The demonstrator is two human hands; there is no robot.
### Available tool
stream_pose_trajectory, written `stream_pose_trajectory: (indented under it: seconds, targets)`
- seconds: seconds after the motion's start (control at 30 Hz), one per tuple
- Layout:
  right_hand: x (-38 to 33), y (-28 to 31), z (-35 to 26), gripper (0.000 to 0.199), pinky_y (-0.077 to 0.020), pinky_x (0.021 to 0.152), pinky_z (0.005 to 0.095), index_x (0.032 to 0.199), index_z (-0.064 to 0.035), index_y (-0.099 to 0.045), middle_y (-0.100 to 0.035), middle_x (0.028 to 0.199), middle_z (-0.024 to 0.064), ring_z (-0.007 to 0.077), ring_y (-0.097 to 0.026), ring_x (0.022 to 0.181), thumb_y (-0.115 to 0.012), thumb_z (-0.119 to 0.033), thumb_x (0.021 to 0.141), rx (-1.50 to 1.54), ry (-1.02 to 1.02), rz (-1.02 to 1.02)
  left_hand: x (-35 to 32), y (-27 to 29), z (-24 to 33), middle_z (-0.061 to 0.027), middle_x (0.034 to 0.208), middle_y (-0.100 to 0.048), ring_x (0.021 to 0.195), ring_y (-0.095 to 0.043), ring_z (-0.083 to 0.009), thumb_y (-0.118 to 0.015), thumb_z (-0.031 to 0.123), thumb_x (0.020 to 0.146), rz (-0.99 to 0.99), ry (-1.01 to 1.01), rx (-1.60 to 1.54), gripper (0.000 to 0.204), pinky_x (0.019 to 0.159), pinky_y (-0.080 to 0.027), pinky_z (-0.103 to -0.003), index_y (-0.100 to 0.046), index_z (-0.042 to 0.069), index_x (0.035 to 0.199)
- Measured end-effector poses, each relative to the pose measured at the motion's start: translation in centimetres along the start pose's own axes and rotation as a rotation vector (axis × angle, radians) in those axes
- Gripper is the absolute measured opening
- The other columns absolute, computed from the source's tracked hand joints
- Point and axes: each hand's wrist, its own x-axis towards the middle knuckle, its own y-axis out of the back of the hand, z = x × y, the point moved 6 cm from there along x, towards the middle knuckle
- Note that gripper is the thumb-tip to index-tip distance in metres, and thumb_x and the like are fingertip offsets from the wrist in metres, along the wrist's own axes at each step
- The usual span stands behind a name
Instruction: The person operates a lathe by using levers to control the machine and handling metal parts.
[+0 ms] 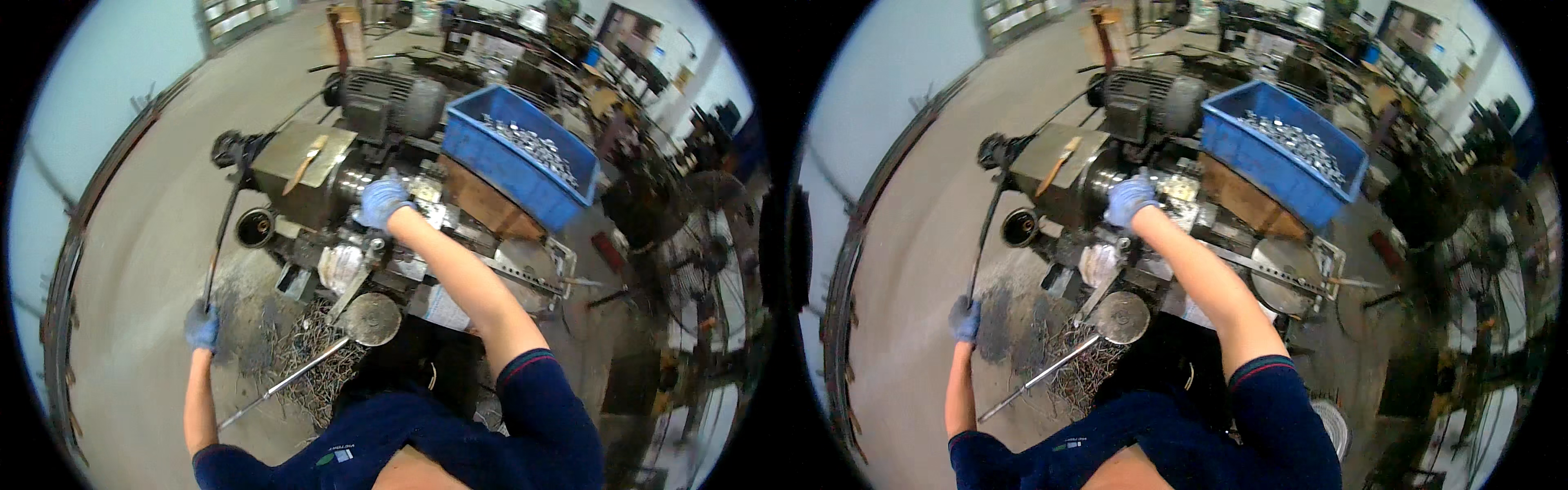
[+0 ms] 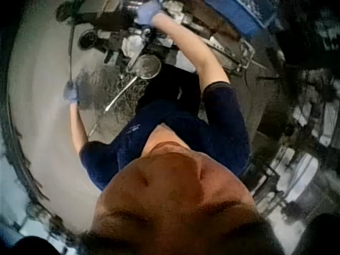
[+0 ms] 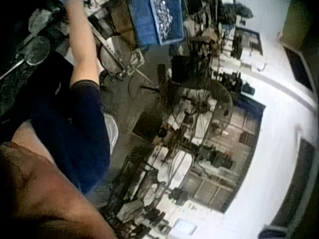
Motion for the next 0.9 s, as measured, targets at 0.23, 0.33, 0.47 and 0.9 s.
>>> stream_pose_trajectory:
  seconds: [0.23, 0.33, 0.47, 0.9]
  targets:
    - [-7.9, 6.5, 5.1, 0.063, -0.0354, 0.098, 0.0375, 0.066, -0.0036, -0.069, -0.061, 0.063, 0.0151, 0.0307, -0.062, 0.073, -0.047, -0.061, 0.079, 0.166, -0.067, 0.375, 5.5, -2.0, -1.5, -0.0165, 0.070, -0.061, 0.064, -0.062, -0.0301, -0.064, 0.035, 0.077, -0.274, -0.052, -0.239, 0.035, 0.060, -0.048, -0.040, -0.060, 0.001, 0.078]
    - [-11.8, 7.0, 12.8, 0.057, -0.0506, 0.063, 0.0388, 0.064, -0.0080, -0.070, -0.063, 0.063, 0.0163, 0.0300, -0.064, 0.065, -0.050, -0.059, 0.079, 0.168, -0.242, 0.271, 6.6, -3.6, -2.2, -0.0126, 0.062, -0.057, 0.048, -0.058, -0.0222, -0.064, 0.029, 0.079, -0.316, 0.097, -0.444, 0.028, 0.047, -0.046, -0.035, -0.058, 0.001, 0.077]
    - [-15.8, 7.8, 22.2, 0.051, -0.0447, 0.089, 0.0419, 0.103, -0.0107, -0.066, -0.059, 0.113, 0.0199, 0.0333, -0.057, 0.101, -0.059, -0.053, 0.075, -0.035, -0.460, 0.509, 7.3, -3.8, -1.5, -0.0071, 0.056, -0.053, 0.042, -0.054, -0.0162, -0.062, 0.025, 0.081, -0.300, -0.001, -0.619, 0.024, 0.040, -0.044, -0.031, -0.056, 0.002, 0.078]
    - [-53.2, -13.4, 24.9, 0.043, -0.0503, 0.073, 0.0334, 0.091, -0.0063, -0.070, -0.068, 0.084, 0.0135, 0.0267, -0.065, 0.078, -0.068, -0.045, 0.073, 0.646, -1.224, 0.580, 7.5, -3.9, -6.8, -0.0016, 0.049, -0.044, 0.039, -0.043, -0.0136, -0.064, 0.028, 0.084, -0.318, 0.146, -0.681, 0.027, 0.036, -0.038, -0.028, -0.057, 0.003, 0.091]
